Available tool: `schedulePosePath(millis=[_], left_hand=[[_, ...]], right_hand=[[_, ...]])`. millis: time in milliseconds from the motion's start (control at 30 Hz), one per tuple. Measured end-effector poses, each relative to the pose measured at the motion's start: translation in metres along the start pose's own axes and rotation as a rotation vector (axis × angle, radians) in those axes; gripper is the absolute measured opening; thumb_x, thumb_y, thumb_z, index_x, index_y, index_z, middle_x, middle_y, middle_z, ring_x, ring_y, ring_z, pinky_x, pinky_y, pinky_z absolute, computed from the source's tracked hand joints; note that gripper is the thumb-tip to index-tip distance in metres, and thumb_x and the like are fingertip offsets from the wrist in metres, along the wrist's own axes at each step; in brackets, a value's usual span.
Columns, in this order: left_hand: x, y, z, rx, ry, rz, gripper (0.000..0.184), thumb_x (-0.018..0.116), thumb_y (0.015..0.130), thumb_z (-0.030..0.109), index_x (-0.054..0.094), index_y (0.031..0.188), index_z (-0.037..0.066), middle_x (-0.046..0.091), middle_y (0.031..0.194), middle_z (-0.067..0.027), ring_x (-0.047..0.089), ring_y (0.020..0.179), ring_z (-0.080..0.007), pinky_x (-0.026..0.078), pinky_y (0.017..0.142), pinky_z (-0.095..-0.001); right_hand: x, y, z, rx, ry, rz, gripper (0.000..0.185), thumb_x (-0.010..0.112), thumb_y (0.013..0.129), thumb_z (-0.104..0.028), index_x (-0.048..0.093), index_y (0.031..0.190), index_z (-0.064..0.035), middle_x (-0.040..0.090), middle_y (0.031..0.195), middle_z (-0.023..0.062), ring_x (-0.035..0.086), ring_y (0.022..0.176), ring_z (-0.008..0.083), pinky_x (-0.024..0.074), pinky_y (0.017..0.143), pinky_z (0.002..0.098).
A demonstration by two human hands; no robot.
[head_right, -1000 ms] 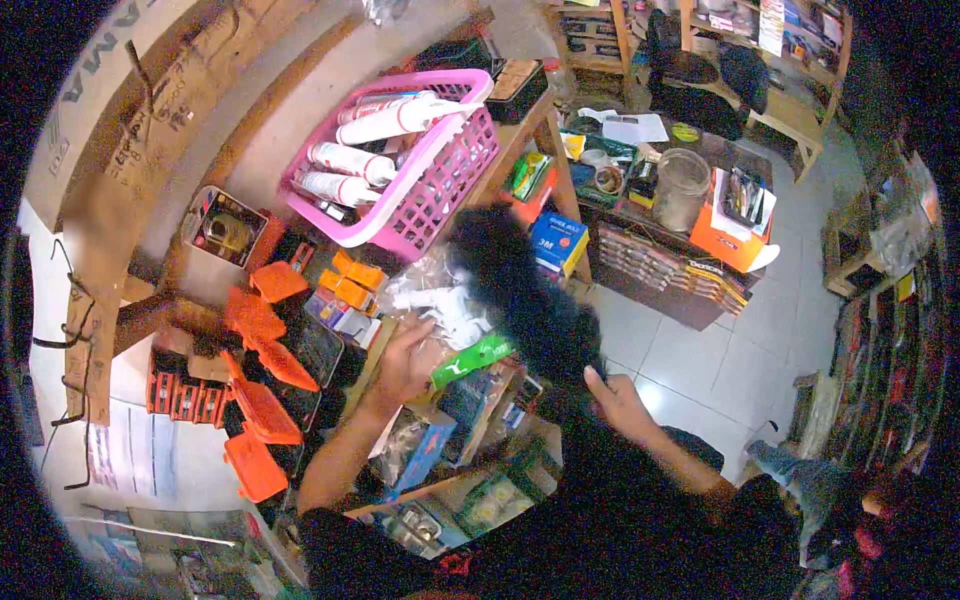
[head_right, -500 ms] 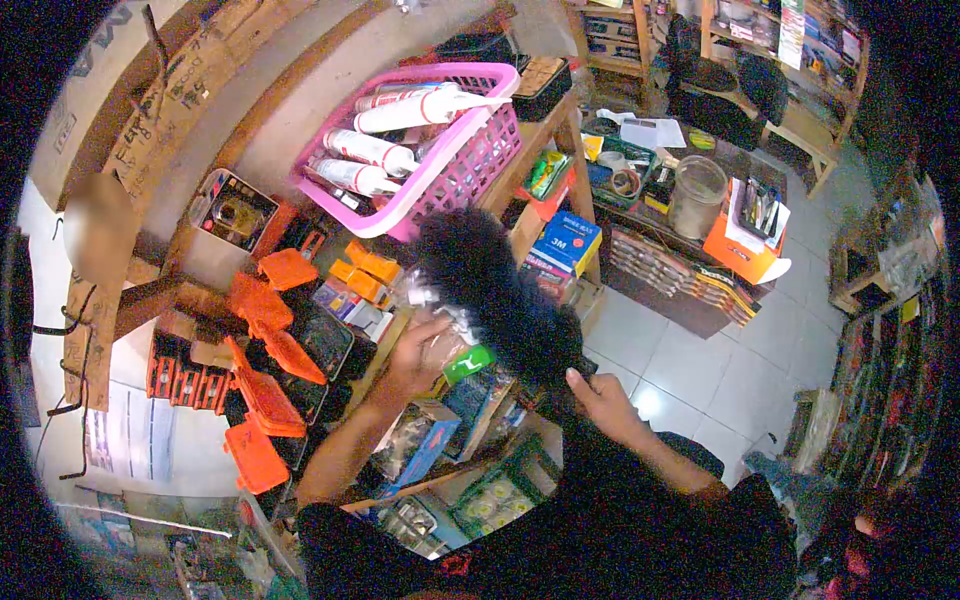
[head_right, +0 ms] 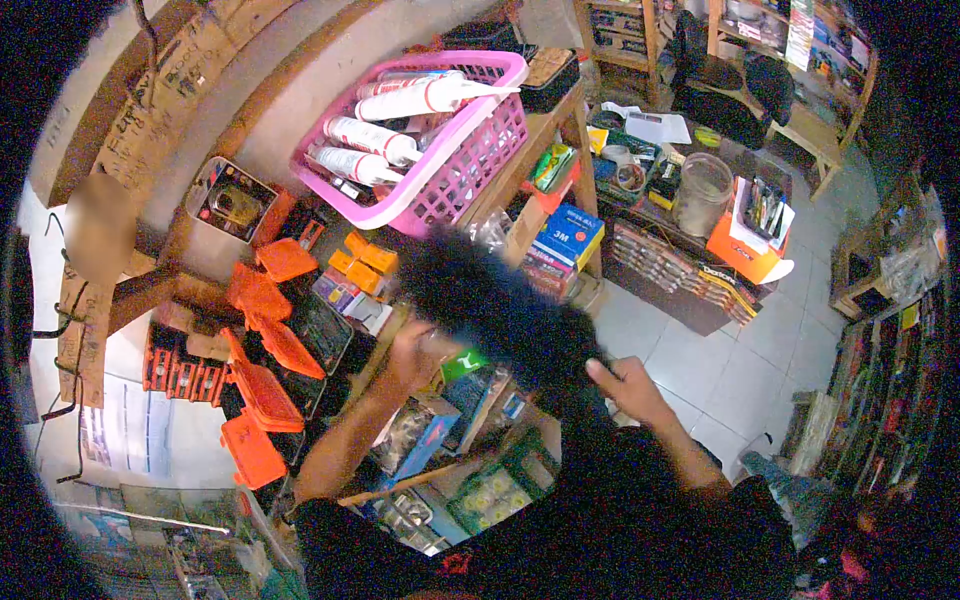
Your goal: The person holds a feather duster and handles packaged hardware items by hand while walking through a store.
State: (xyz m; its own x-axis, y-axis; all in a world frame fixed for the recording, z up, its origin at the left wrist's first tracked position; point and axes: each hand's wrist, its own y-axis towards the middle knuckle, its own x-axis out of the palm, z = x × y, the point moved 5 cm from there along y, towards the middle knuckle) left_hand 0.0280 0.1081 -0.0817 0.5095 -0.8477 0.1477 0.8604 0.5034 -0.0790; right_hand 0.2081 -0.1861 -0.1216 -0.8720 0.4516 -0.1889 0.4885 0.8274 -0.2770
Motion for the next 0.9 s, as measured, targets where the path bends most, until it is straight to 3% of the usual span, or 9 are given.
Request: schedulePosePath(millis=[100,133,233,300,433,600,700,767,900], left_hand=[[0.011,-0.006,0.016,0.096,0.371,-0.043,0.039,0.069,0.078,-0.005,0.057,0.114,0.002,0.061,0.105,-0.0141,0.059,0.092,-0.0247,0.049,0.083,-0.0371],[0.015,-0.010,0.025,0.241,0.737,-0.150,0.037,0.067,0.079,-0.006,0.057,0.114,0.001,0.061,0.106,-0.0137,0.059,0.092,-0.0239,0.049,0.084,-0.0368],[0.036,-0.005,0.027,-0.029,-0.187,0.119,0.030,0.050,0.092,0.014,0.052,0.119,0.001,0.062,0.113,-0.0110,0.063,0.102,-0.0246,0.053,0.088,-0.0402],[0.029,0.002,0.017,-0.084,-0.299,-0.040,0.036,0.055,0.088,0.001,0.051,0.123,0.000,0.057,0.122,-0.0116,0.060,0.103,-0.0223,0.049,0.091,-0.0378],[0.015,0.003,0.010,0.008,0.091,-0.081,0.034,0.055,0.086,-0.002,0.052,0.120,0.000,0.058,0.114,-0.0094,0.058,0.101,-0.0199,0.047,0.093,-0.0385],[0.052,0.001,0.038,-0.287,-0.538,-0.061,0.033,0.052,0.086,0.014,0.053,0.117,0.006,0.060,0.107,-0.0094,0.059,0.102,-0.0237,0.048,0.089,-0.0432],[0.048,-0.005,0.046,-0.082,-0.117,-0.052,0.035,0.056,0.085,0.015,0.052,0.118,0.006,0.058,0.110,-0.0102,0.058,0.104,-0.0239,0.047,0.089,-0.0398],[0.032,-0.005,0.039,0.522,0.707,-0.077,0.036,0.057,0.085,0.017,0.052,0.119,0.006,0.058,0.110,-0.0085,0.056,0.105,-0.0214,0.045,0.090,-0.0355],[0.046,-0.008,0.053,0.382,0.314,-0.040,0.033,0.060,0.083,0.001,0.054,0.116,0.002,0.057,0.111,-0.0099,0.056,0.104,-0.0218,0.044,0.092,-0.0349]], right_hand=[[-0.015,0.001,0.005,0.048,0.003,-0.084,0.063,0.053,0.093,-0.050,0.051,0.055,0.0001,0.043,0.049,-0.0006,0.037,0.049,0.0087,0.0332,0.045,0.0311],[-0.020,-0.001,-0.003,-0.004,-0.086,-0.090,0.063,0.053,0.093,-0.050,0.050,0.054,-0.0010,0.043,0.049,-0.0011,0.036,0.049,0.0085,0.0325,0.045,0.0306],[-0.031,-0.002,0.006,-0.030,-0.094,-0.051,0.062,0.053,0.093,-0.050,0.049,0.052,-0.0032,0.042,0.049,-0.0020,0.036,0.048,0.0080,0.0317,0.045,0.0296],[-0.035,-0.002,0.021,0.086,0.044,-0.066,0.061,0.055,0.092,-0.049,0.050,0.052,-0.0036,0.043,0.049,-0.0024,0.038,0.048,0.0074,0.0322,0.045,0.0291],[-0.031,-0.011,0.014,0.004,-0.068,-0.145,0.060,0.054,0.092,-0.050,0.047,0.051,-0.0063,0.041,0.049,-0.0029,0.035,0.047,0.0067,0.0298,0.044,0.0289],[-0.044,-0.009,0.054,0.107,-0.050,-0.130,0.066,0.058,0.088,-0.055,0.048,0.051,-0.0010,0.037,0.046,-0.0005,0.035,0.046,0.0097,0.0292,0.042,0.0343],[-0.046,-0.011,0.055,-0.034,-0.302,-0.103,0.067,0.057,0.088,-0.055,0.048,0.053,0.0022,0.034,0.044,0.0051,0.035,0.044,0.0138,0.0297,0.042,0.0367],[-0.049,-0.014,0.048,-0.096,-0.331,-0.101,0.068,0.056,0.088,-0.054,0.048,0.053,0.0038,0.035,0.043,0.0106,0.036,0.041,0.0184,0.0306,0.042,0.0386],[-0.049,-0.012,0.059,-0.096,-0.515,-0.064,0.069,0.052,0.088,-0.057,0.052,0.054,0.0038,0.045,0.046,0.0189,0.045,0.042,0.0319,0.0344,0.046,0.0437]])
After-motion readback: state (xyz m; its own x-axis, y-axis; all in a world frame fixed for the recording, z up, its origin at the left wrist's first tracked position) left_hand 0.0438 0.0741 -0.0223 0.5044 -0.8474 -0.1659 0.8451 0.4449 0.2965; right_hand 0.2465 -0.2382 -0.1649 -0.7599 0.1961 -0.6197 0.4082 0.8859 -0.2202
